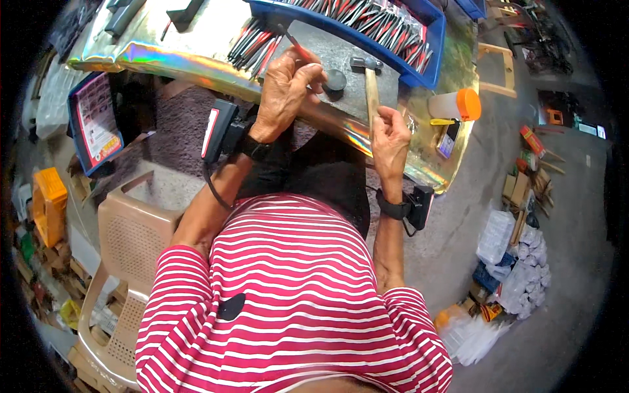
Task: The person positions metal pins on a block and hammers them one at a time using a small hammer.
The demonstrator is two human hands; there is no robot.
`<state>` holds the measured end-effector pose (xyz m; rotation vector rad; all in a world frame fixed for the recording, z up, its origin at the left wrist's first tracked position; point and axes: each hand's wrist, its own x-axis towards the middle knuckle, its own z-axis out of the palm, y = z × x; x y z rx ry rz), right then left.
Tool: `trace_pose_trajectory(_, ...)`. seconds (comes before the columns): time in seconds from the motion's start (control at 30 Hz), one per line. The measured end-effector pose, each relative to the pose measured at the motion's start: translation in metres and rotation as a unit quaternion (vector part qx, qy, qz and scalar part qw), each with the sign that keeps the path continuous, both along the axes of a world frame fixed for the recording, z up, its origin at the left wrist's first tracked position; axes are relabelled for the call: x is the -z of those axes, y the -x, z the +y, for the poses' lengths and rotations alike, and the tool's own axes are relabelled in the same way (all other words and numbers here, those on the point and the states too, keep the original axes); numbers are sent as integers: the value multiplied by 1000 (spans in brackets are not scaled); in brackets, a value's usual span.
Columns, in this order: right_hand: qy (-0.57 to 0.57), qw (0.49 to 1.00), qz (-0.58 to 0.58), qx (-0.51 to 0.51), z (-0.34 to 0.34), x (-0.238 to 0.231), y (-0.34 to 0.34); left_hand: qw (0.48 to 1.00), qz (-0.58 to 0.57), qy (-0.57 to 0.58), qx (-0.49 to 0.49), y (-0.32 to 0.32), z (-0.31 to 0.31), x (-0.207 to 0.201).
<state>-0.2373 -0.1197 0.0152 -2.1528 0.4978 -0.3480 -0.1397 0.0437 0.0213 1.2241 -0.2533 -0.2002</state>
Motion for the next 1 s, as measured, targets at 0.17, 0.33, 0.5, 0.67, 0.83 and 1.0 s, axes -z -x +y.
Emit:
trace_pose_trajectory(0.17, 232, 973, 10, -13, -6, 1, -2, 1000, -6, -2, 6, 0, 0, 4)
trace_pose_trajectory(0.33, 271, 961, 37, -38, -5, 2, -4, 1000, 3, -1, 7, 0, -4, 3)
trace_pose_trajectory(0.5, 309, 949, 10, -59, -3, 0, -6, 999, 5, -38, 0, -3, -10, 1)
trace_pose_trajectory(0.67, 320, 943, 5, -94, -7, 1, -7, 999, -18, -49, -7, -5, -13, 4)
trace_pose_trajectory(0.83, 295, 951, 31, -86, -2, -5, -12, 997, -18, -68, -13, -8, -17, 10)
trace_pose_trajectory(1.0, 77, 994, 79, 5, 4, -10, -17, 993, -21, -117, 8, -9, -19, 9)
